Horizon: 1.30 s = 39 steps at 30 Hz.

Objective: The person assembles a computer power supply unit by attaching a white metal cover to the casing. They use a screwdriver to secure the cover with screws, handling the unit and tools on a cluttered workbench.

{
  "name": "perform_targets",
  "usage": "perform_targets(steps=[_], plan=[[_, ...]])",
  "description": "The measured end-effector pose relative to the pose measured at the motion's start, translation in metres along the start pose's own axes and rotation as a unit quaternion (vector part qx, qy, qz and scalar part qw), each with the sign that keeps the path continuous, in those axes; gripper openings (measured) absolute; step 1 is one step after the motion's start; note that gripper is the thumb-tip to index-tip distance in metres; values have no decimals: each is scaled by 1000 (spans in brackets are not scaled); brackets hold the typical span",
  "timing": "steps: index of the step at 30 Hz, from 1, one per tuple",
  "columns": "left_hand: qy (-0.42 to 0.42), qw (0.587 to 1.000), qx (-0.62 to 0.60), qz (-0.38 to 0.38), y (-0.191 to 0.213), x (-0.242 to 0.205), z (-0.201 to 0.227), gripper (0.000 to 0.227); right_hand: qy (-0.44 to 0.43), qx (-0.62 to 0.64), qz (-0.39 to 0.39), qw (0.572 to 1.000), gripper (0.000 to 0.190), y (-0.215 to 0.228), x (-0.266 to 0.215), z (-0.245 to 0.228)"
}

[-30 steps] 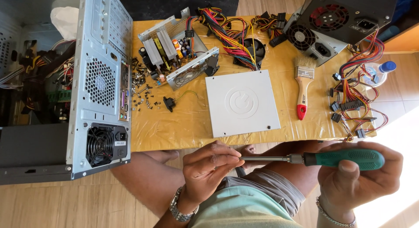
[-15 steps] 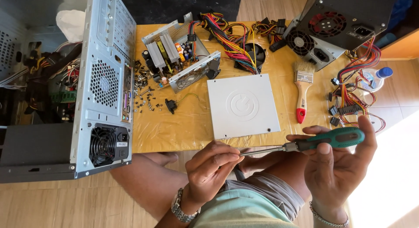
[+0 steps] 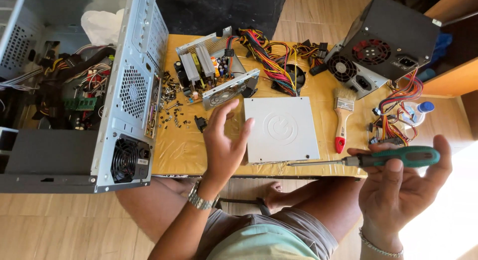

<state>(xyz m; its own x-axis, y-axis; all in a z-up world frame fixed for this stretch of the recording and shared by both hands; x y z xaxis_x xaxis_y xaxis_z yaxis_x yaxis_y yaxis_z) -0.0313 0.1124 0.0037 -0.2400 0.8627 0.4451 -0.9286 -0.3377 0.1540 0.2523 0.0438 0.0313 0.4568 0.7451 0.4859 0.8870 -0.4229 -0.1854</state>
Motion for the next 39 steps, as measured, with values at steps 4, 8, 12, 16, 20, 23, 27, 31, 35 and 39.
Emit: perform_targets(steps=[4,8,12,16,20,23,27,31,35,39], plan=[[80,996,-8,-28,-25,11,-37,48,7,-12,-45,999,76,-18,27,0],[123,991,-30,-41,-24,11,-37,45,97,-81,-126,984,67,-52,49,-13],[131,990,-29,-34,-20,6,-33,43,128,-29,-228,965,58,-83,62,-9],[158,986,-32,-51,-21,5,-37,45,179,-46,-266,946,59,-110,73,4],[167,984,-35,-57,-24,6,-46,44,179,19,-308,934,59,-136,79,10],[183,981,-34,-61,-25,5,-50,46,194,-4,-333,923,60,-147,81,10],[185,981,-40,-52,-24,5,-49,46,190,-7,-339,921,62,-154,83,11],[189,980,-39,-55,-24,5,-49,45,190,-8,-357,914,63,-160,82,11],[190,979,-50,-54,-24,5,-49,44,192,-19,-366,911,63,-163,82,15],[176,982,-53,-52,-24,5,-50,45,200,-31,-375,905,64,-167,81,14]])
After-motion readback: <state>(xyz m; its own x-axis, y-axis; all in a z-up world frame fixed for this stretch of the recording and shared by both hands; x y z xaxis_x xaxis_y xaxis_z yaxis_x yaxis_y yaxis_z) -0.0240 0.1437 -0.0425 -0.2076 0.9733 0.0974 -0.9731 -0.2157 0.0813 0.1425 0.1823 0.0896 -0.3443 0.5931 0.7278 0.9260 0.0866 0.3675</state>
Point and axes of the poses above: each hand's wrist, its own x-axis towards the middle knuckle, its own y-axis out of the back of the hand, z = x × y, the point moved 4 cm from there along x, towards the middle knuckle, and after that the axes turned 7 degrees about y, right-handed, at the moved point
